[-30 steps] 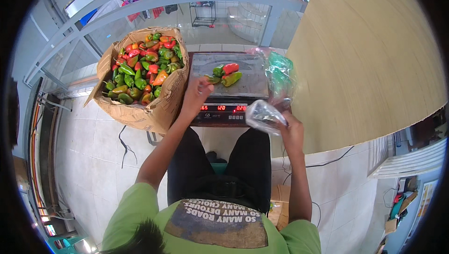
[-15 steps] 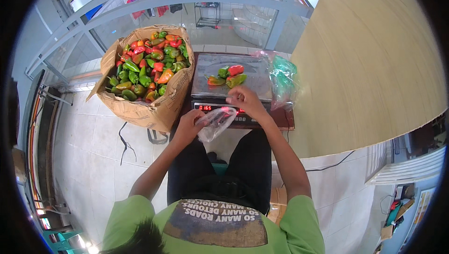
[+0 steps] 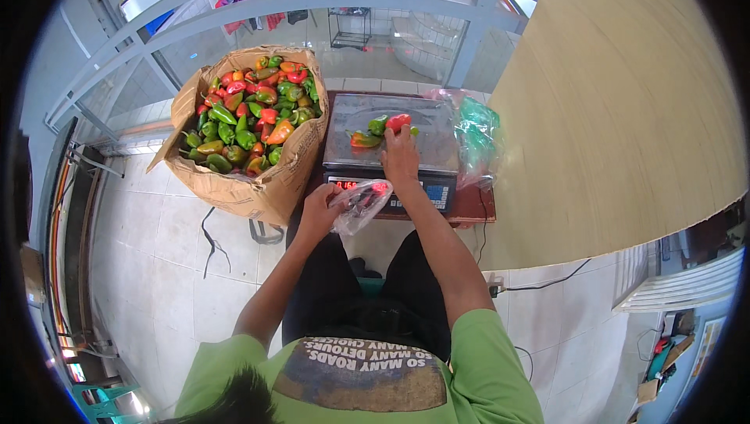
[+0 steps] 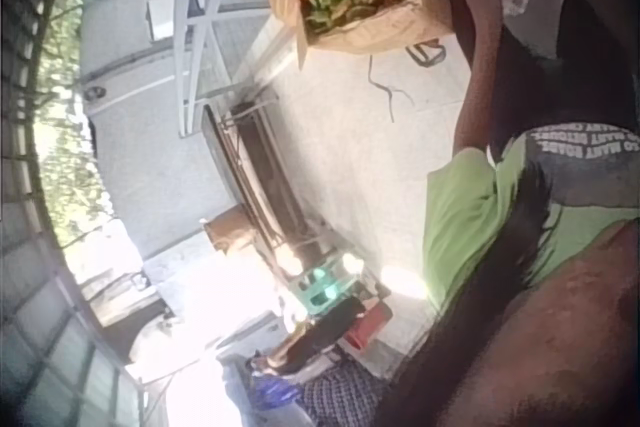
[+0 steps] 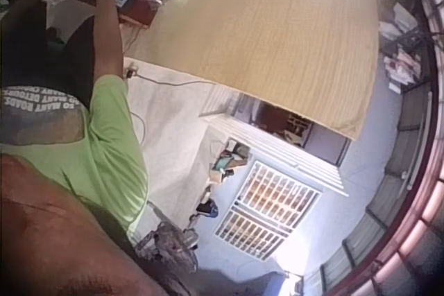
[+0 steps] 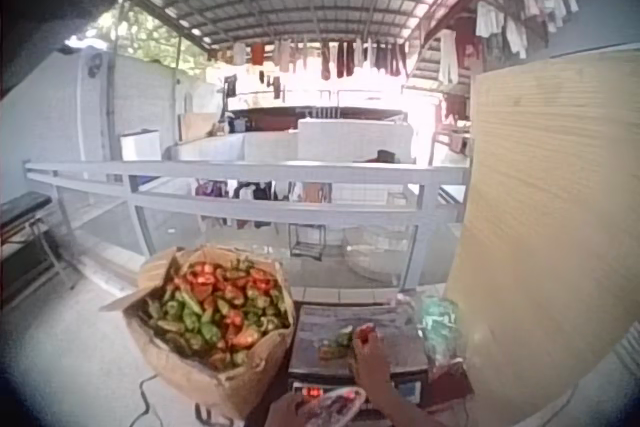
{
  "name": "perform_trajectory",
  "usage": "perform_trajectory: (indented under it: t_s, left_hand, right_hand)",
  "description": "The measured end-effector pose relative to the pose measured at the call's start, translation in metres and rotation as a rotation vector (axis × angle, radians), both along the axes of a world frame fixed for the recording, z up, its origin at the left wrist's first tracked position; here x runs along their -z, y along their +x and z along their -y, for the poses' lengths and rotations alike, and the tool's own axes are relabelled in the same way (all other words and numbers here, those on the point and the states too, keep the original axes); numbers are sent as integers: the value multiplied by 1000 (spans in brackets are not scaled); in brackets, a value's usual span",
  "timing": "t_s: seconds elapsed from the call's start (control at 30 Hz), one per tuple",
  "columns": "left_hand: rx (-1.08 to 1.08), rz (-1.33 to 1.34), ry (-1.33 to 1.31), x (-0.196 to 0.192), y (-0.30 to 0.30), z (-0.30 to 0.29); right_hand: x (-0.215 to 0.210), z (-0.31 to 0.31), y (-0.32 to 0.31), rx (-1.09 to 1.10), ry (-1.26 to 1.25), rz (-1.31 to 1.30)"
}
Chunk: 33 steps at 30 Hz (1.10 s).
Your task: The person transfers peppers from a cardboard box onto a digital scale to weigh them, then places the weighed peppers into plastic bags and ties the bags closed.
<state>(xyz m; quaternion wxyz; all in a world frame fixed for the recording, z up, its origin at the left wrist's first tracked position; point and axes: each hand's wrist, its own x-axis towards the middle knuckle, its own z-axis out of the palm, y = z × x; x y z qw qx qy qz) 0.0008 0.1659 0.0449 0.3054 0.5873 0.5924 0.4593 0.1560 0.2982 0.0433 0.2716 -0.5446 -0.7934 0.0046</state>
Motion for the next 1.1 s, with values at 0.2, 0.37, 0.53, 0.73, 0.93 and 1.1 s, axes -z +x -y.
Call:
perform_trajectory:
  t_s: [0.2, 0.37, 0.53, 0.73, 0.93, 1.1]
  left_hand:
    - [13, -61, 22, -3, 4, -7]
    - [-11, -78, 49, -7, 5, -10]
    - [0, -97, 47, -8, 13, -18]
    - [-31, -79, 41, 0, 10, -21]
    - [52, -23, 50, -10, 12, -29]
    - [180, -14, 93, -20, 23, -34]
  right_hand:
    - [1, -8, 11, 102, -24, -29]
    - [11, -19, 15, 146, 55, -202]
    - [43, -46, 59, 110, 62, -488]
    - [6, -16, 78, -41, -561, -1608]
    - [-59, 53, 109, -483, -881, -1330]
    - [-63, 68, 108, -496, -808, -888]
